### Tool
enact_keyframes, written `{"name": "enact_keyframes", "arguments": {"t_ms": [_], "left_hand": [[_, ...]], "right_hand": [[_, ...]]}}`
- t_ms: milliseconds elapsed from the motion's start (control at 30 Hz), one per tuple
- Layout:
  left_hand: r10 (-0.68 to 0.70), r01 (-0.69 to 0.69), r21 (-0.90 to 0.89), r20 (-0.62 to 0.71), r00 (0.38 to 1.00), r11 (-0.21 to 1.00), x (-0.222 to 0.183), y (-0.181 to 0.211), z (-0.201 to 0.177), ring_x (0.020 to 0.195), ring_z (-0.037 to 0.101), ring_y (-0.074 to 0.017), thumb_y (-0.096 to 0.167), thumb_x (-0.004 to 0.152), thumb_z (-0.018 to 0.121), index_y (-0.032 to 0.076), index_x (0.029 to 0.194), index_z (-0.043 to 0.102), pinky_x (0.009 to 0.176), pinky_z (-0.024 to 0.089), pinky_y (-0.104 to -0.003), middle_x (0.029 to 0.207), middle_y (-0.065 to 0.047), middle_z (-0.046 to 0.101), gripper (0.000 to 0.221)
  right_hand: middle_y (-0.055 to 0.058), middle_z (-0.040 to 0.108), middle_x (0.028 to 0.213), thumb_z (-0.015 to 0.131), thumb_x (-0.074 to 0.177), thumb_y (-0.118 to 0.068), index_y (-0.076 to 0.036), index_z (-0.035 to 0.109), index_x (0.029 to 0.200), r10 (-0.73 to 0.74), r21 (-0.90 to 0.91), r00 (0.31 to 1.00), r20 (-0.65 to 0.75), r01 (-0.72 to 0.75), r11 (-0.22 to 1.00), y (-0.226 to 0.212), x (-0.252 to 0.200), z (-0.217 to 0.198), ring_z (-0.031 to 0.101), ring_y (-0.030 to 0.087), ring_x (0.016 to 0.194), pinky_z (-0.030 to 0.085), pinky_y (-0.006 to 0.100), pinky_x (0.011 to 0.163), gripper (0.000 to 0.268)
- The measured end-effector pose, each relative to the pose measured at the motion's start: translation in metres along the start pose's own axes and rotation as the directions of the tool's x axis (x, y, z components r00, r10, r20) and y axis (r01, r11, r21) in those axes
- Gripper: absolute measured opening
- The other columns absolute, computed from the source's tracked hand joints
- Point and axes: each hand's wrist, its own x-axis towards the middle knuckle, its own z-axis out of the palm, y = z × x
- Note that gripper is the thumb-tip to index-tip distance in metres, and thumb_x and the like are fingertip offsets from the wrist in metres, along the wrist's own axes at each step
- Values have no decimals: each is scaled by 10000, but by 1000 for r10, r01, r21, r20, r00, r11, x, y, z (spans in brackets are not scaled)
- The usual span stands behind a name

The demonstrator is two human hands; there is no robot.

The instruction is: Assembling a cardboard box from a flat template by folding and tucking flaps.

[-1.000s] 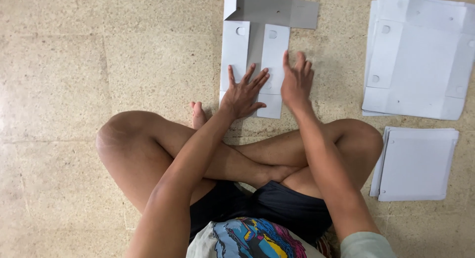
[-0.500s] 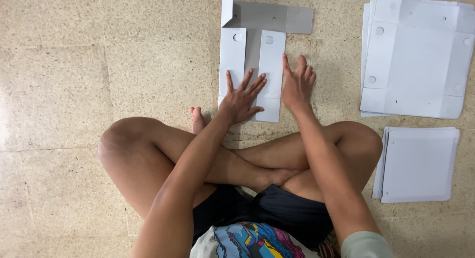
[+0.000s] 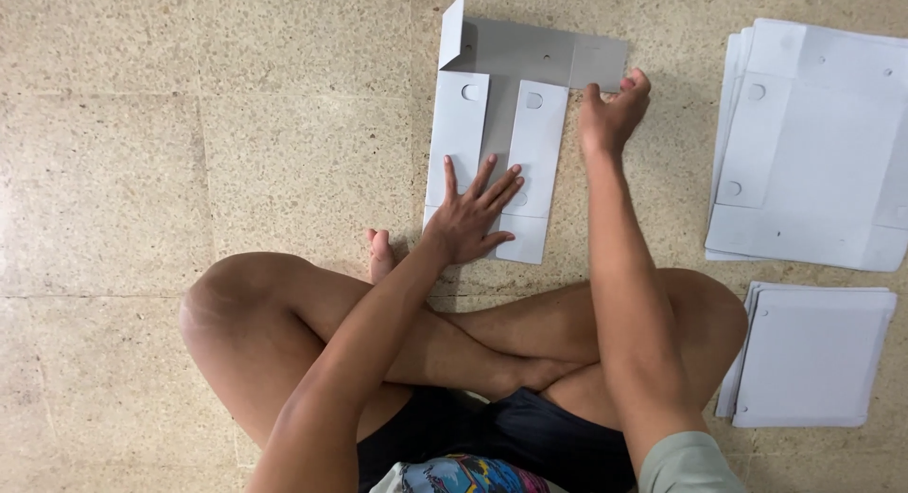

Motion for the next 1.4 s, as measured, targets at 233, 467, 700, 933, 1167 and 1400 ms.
{"name": "enact_keyframes", "arguments": {"t_ms": [233, 467, 700, 933, 1167, 1400], "left_hand": [[3, -3, 23, -1, 1000, 1000, -1, -2, -7, 1551, 6, -353, 759, 969, 302, 175, 1634, 144, 1075, 147, -840, 1701, -15, 53, 900], [8, -6, -27, 65, 998, 1000, 5, -2, -2, 1547, -24, -363, 752, 963, 301, 161, 1628, 101, 1071, 100, -847, 1699, -18, 19, 913], [-128, -27, -755, -147, 981, 655, 23, -25, -27, 1275, 582, -321, 436, 1033, 269, 44, 1509, 358, 1050, 280, -539, 1435, -183, 574, 623], [-787, 198, -823, -395, 474, 532, 70, -101, -21, 1318, 482, -339, 226, 1122, 270, 25, 1447, 349, 1136, 424, -500, 1401, -200, 468, 390], [-497, 495, -210, 44, 866, 843, 85, -110, -12, 1571, -21, -278, 476, 1125, 242, 101, 1638, 66, 1214, -20, -665, 1708, -67, 14, 659], [-447, 447, -63, 18, 894, 892, 102, -127, 8, 1556, 3, -312, 569, 1129, 344, 84, 1637, 86, 1230, 79, -638, 1694, -100, 21, 749]], "right_hand": [[107, 579, 1167, 676, 1017, -128, -59, 564, 1293, -535, 119, 844, 25, 529, 840, -28, -13, -16, 610, 193, 956, 578, 296, 746, 305], [130, 1, 1683, 391, 1113, -415, -82, 100, 1626, -347, -460, 744, 570, 640, 616, -57, -60, -3, 43, 291, 1572, 33, 514, 1282, 677], [184, 90, 1681, 477, 1063, -382, -16, 190, 1616, -492, -385, 711, 502, 693, 609, -49, -67, -5, 109, 362, 1572, 33, 614, 1241, 722], [221, -65, 1665, 399, 1122, -377, 24, 75, 1623, -407, -442, 711, 573, 687, 577, -62, -73, -10, -48, 371, 1568, -59, 573, 1260, 719], [163, 80, 1689, 439, 1044, -403, -12, 141, 1615, -426, -437, 652, 627, 748, 500, -69, -65, -2, 103, 311, 1573, 12, 579, 1232, 754], [202, 33, 1701, 323, 1114, -461, -35, 6, 1615, -441, -461, 696, 567, 711, 531, -56, -59, 4, 44, 362, 1586, 2, 574, 1254, 731]]}}
